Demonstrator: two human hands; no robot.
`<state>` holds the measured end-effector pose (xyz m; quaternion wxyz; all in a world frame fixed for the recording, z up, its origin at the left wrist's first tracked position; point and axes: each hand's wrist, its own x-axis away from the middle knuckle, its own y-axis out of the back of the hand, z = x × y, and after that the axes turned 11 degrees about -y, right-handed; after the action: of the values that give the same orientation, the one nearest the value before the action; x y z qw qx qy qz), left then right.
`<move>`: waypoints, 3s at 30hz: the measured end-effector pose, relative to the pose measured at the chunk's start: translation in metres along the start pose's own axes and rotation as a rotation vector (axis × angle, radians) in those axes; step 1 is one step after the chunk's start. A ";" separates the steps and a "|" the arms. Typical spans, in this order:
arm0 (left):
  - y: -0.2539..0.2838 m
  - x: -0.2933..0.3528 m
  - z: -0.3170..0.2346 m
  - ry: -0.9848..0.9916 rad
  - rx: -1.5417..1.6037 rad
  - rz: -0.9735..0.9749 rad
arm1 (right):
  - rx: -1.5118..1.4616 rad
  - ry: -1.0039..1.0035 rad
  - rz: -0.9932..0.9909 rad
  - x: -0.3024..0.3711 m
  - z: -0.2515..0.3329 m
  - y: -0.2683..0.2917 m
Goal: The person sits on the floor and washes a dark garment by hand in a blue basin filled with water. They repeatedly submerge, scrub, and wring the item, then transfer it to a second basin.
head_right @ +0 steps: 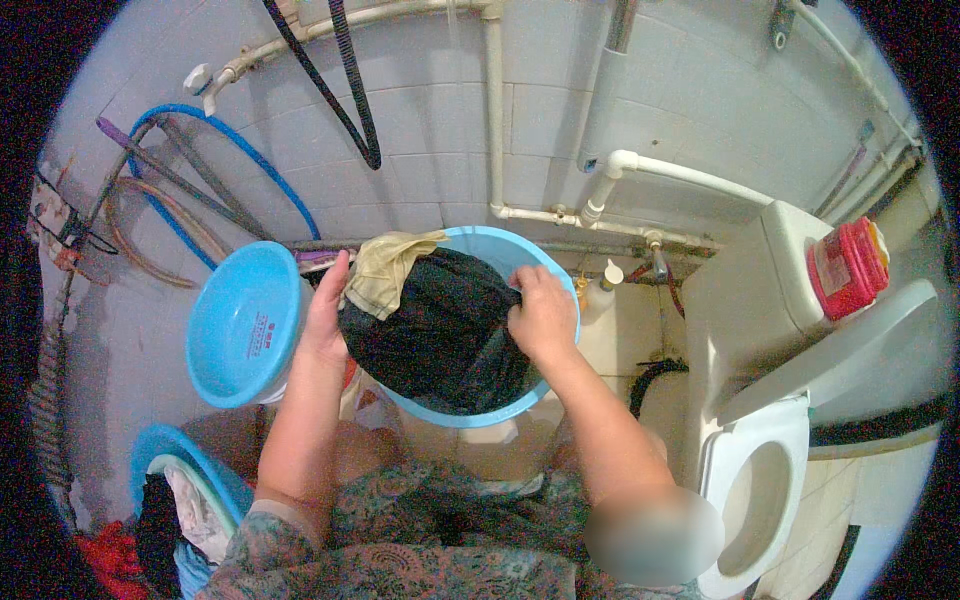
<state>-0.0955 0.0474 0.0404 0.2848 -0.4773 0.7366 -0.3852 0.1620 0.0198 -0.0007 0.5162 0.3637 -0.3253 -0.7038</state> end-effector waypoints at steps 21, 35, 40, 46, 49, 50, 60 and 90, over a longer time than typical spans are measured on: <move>-0.036 0.033 0.016 0.075 -0.298 0.218 | 0.238 0.173 -0.097 -0.002 0.026 -0.023; 0.006 -0.012 0.016 -0.491 -1.859 -0.142 | -1.684 -0.963 0.455 -0.012 0.030 0.044; -0.015 0.010 0.069 -0.275 -1.537 0.225 | -1.685 -0.837 0.519 -0.009 0.028 0.025; 0.012 -0.007 0.047 -0.412 -1.574 0.002 | -1.748 -0.679 0.571 -0.005 0.054 0.065; -0.007 -0.004 0.018 -0.253 -0.922 0.049 | -1.870 -0.579 0.589 -0.021 0.007 0.064; -0.012 -0.002 0.019 -0.165 -0.623 0.026 | -1.915 -0.575 0.621 -0.027 -0.002 0.064; -0.026 0.005 0.038 -0.005 -0.112 -0.117 | -0.477 0.410 0.098 0.004 0.044 0.029; 0.028 -0.006 0.037 -0.461 -1.757 -0.115 | -0.054 0.240 -0.026 0.008 0.032 -0.009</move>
<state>-0.0780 0.0492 -0.0027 -0.0606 -0.6238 0.6650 0.4062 0.1283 0.0168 0.0070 0.5520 0.4357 -0.2375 -0.6701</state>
